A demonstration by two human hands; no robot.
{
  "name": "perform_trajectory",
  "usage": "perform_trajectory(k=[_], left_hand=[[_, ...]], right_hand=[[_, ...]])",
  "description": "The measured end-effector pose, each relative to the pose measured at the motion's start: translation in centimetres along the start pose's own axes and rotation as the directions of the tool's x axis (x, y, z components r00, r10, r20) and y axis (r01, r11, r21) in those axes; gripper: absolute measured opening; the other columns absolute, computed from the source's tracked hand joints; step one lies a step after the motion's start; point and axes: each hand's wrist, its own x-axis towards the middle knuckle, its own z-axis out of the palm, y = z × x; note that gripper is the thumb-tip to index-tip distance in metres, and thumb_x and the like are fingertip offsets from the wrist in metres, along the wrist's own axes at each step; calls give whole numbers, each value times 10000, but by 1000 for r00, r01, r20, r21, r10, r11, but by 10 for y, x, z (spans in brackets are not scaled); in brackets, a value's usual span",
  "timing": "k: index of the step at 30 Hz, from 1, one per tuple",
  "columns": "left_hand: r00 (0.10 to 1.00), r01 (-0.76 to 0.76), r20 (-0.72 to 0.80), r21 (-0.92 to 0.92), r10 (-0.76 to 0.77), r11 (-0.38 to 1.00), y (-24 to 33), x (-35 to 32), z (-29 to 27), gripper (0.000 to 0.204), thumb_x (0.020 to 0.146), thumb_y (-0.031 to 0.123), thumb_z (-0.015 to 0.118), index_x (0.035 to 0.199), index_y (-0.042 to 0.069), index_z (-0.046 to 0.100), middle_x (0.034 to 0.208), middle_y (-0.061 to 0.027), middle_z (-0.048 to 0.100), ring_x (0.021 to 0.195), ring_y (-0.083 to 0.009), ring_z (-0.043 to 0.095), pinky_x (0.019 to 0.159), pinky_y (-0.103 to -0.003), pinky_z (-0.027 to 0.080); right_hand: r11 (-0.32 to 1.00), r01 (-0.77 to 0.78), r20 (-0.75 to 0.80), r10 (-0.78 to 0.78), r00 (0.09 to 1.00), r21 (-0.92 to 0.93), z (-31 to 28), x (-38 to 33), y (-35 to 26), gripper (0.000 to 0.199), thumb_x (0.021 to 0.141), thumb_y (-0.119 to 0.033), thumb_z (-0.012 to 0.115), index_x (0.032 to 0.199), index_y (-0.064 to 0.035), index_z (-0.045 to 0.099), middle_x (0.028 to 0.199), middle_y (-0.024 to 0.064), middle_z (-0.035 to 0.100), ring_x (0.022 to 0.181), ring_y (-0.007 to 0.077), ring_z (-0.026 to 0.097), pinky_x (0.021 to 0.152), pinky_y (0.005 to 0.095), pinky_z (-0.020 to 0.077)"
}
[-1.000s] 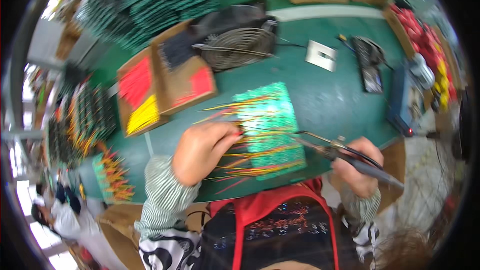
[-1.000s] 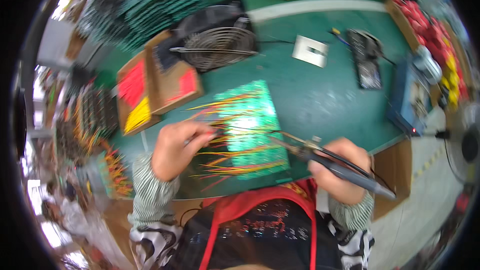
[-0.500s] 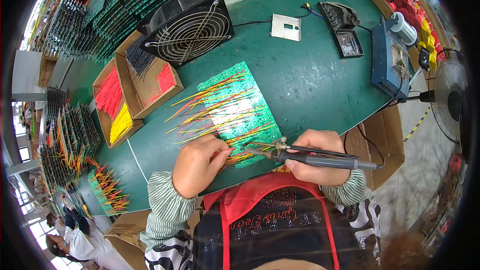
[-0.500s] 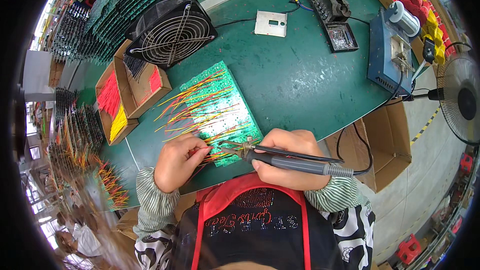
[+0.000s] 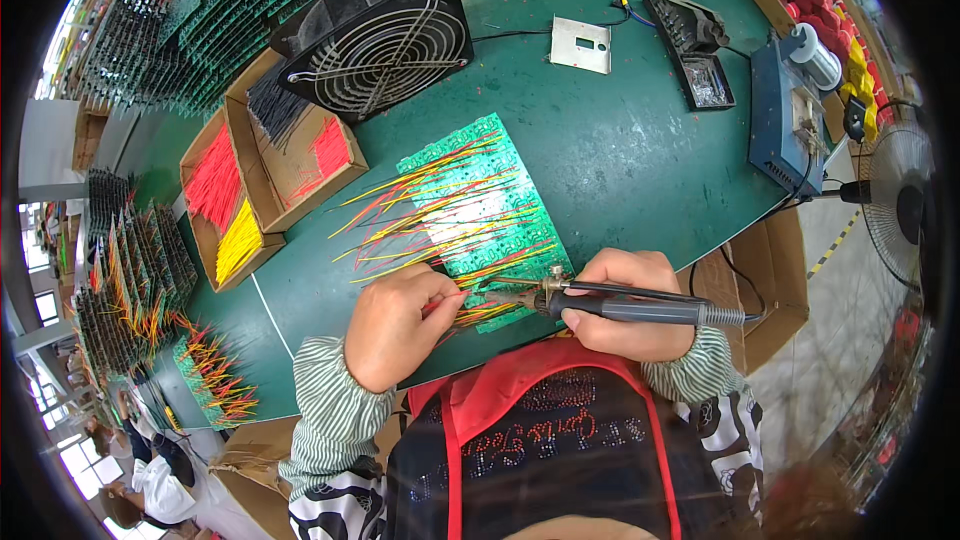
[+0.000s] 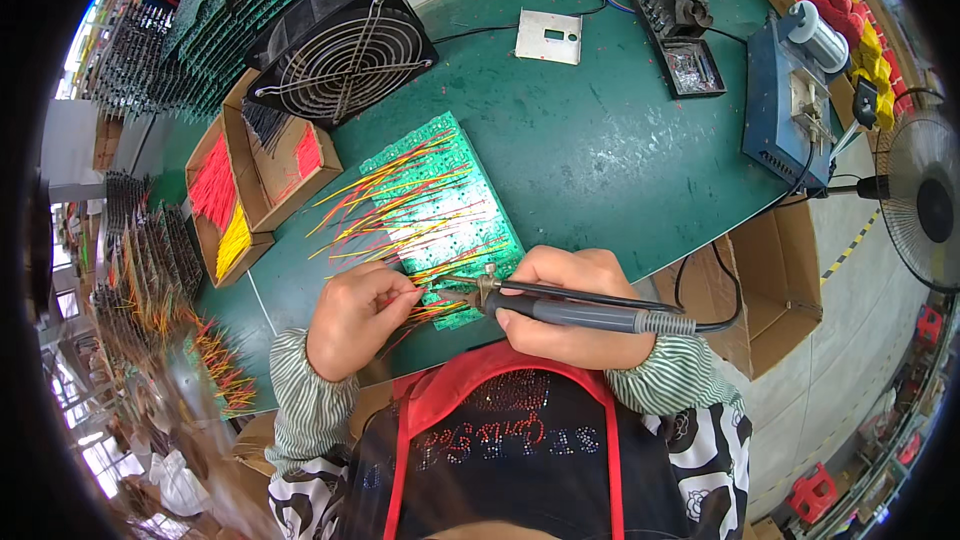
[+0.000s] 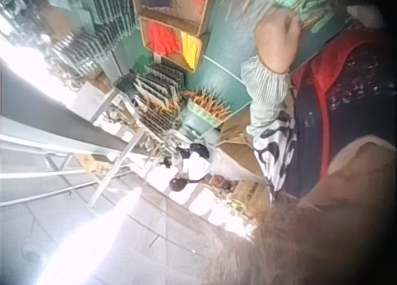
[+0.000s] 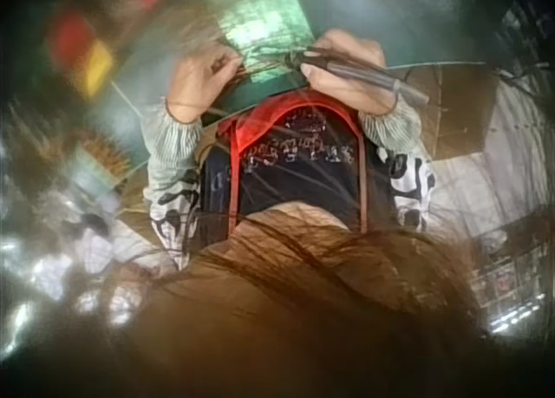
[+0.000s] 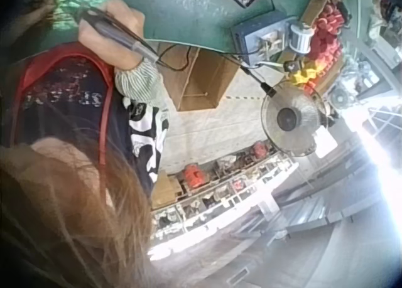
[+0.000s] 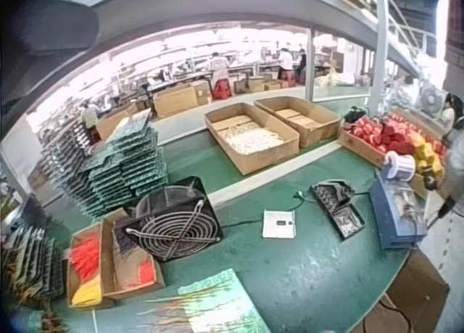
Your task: The person solders wires onto a circuit board using a soldering iron, moves the finished board aside, and solders more wires onto a new circuit board with the soldering iron.
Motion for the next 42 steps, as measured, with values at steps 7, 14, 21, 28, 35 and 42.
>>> perform_trajectory(k=[7, 14, 21, 28, 35, 42], left_hand=[[999, -27, -16, 6, 27, 1000, 1, 1, 1, 99, 791, 82, 691, 774, -4, 645, 683, -101, 582, 581, -204, 570, 531, -312, 450], [980, -90, -165, 134, 111, 987, 21, 2, 1, 90, 768, 95, 689, 772, 20, 638, 712, -108, 590, 664, -300, 595, 584, -389, 464], [995, -66, -72, 37, 69, 997, 18, 12, 13, 94, 771, 100, 681, 759, 21, 631, 701, -113, 582, 671, -310, 585, 595, -406, 451], [996, -50, -71, 57, 54, 997, 18, 14, 16, 88, 769, 96, 676, 755, 23, 631, 695, -113, 577, 671, -306, 584, 596, -402, 452], [993, -63, -91, 89, 71, 994, 23, 13, 15, 86, 767, 96, 677, 752, 25, 630, 706, -109, 577, 678, -302, 585, 597, -400, 456], [979, -161, -97, 174, 179, 972, 38, 24, 17, 80, 773, 85, 696, 780, 19, 652, 721, -100, 604, 665, -274, 595, 601, -371, 463]], right_hand=[[997, 77, -60, -78, 995, -32, -6, -1, 0, 167, 685, -83, 727, 741, -35, 577, 547, 42, 584, 462, 126, 576, 446, 261, 432], [997, 44, -70, -48, 996, -62, -18, -11, 0, 165, 686, -80, 729, 742, -35, 581, 560, 37, 591, 472, 126, 582, 456, 259, 436], [1000, 2, -89, -3, 996, -18, -17, -12, 1, 164, 691, -87, 731, 741, -34, 584, 567, 46, 596, 481, 126, 585, 468, 263, 445], [996, -87, -39, 88, 995, 12, -17, -8, 3, 165, 689, -91, 730, 745, -33, 586, 567, 43, 591, 488, 124, 582, 471, 262, 442], [998, 4, -104, -10, 995, -55, -26, -14, -1, 174, 684, -90, 733, 748, -30, 583, 567, 41, 590, 484, 120, 580, 470, 257, 439], [997, -41, -145, 32, 989, -64, -37, -21, -3, 169, 690, -93, 728, 742, -36, 578, 588, 34, 605, 496, 122, 597, 477, 256, 448]])
